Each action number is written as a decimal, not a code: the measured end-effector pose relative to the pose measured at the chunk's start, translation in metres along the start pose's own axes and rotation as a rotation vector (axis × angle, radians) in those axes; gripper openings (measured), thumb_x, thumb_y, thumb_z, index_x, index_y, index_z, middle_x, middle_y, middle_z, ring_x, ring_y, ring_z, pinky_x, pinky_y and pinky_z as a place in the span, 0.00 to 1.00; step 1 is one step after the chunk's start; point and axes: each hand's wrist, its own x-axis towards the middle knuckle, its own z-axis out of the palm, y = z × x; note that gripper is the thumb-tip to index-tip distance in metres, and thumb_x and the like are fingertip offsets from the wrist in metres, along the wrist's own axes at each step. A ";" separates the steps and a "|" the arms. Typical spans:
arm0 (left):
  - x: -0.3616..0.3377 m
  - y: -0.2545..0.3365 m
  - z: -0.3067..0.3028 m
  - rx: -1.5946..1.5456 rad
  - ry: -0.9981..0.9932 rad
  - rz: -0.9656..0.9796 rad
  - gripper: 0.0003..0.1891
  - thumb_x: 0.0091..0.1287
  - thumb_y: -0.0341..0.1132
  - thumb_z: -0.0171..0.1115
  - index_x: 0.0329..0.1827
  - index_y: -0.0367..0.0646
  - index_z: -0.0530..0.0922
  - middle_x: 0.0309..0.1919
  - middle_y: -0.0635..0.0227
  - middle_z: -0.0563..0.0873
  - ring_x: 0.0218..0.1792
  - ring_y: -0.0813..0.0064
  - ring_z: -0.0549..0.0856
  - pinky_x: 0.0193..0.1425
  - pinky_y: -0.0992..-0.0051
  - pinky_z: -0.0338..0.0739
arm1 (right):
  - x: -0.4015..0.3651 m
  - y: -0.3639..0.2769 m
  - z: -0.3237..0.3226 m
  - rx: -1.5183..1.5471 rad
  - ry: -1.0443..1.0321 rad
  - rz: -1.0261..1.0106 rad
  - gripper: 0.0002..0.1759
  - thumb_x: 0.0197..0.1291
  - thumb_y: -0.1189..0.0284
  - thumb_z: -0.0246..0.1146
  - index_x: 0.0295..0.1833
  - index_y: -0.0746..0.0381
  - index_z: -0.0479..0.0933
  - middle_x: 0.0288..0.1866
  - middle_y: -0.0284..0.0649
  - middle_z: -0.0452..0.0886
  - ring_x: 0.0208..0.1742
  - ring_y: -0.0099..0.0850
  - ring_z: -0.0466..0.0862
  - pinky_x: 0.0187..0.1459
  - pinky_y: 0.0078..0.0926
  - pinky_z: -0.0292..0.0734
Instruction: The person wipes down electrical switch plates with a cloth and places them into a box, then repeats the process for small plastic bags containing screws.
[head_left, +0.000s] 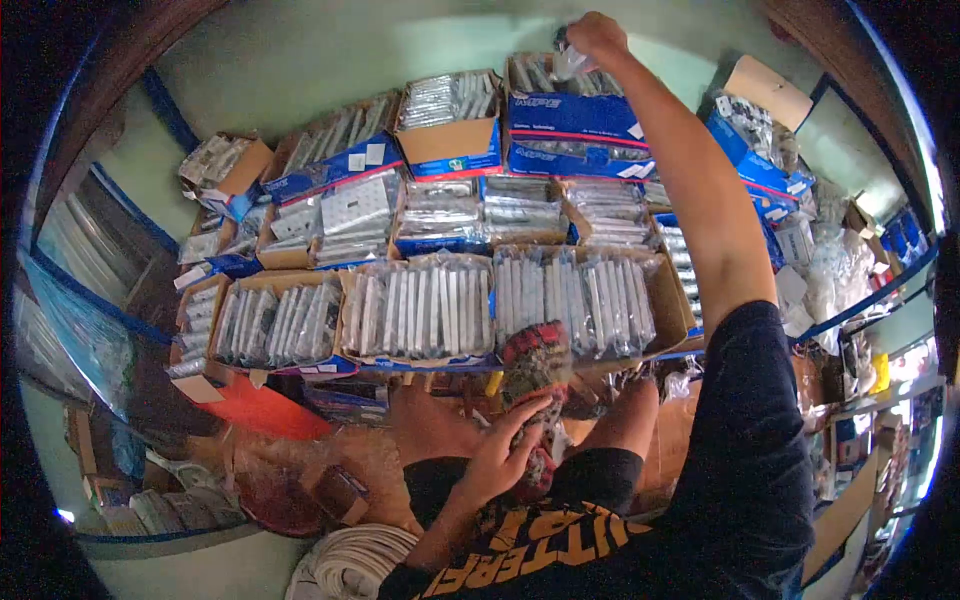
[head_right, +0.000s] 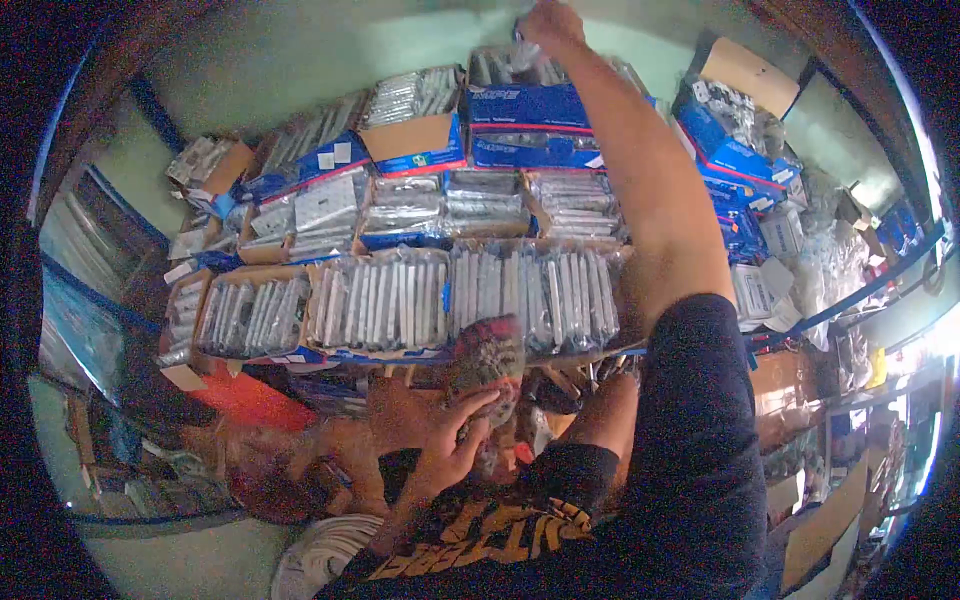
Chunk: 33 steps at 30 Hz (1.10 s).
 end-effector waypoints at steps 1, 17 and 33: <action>-0.001 -0.001 -0.003 0.010 -0.004 -0.032 0.19 0.74 0.36 0.50 0.65 0.40 0.70 0.62 0.56 0.75 0.64 0.60 0.73 0.68 0.66 0.64 | -0.002 -0.016 0.002 0.056 -0.015 0.175 0.16 0.56 0.65 0.57 0.38 0.67 0.81 0.36 0.49 0.84 0.40 0.40 0.85 0.35 0.36 0.81; -0.011 0.000 -0.008 -0.035 0.030 -0.177 0.16 0.73 0.35 0.49 0.60 0.37 0.73 0.58 0.56 0.78 0.62 0.62 0.75 0.68 0.67 0.63 | -0.011 -0.044 0.018 -0.220 -0.391 0.042 0.19 0.53 0.65 0.56 0.43 0.67 0.82 0.47 0.55 0.83 0.52 0.47 0.82 0.52 0.43 0.78; -0.014 -0.004 -0.012 -0.004 -0.005 -0.258 0.20 0.75 0.39 0.48 0.65 0.40 0.70 0.61 0.53 0.75 0.63 0.61 0.74 0.66 0.66 0.66 | -0.037 -0.086 -0.051 0.097 -0.631 0.392 0.17 0.52 0.63 0.61 0.32 0.68 0.79 0.38 0.54 0.83 0.42 0.47 0.83 0.44 0.35 0.80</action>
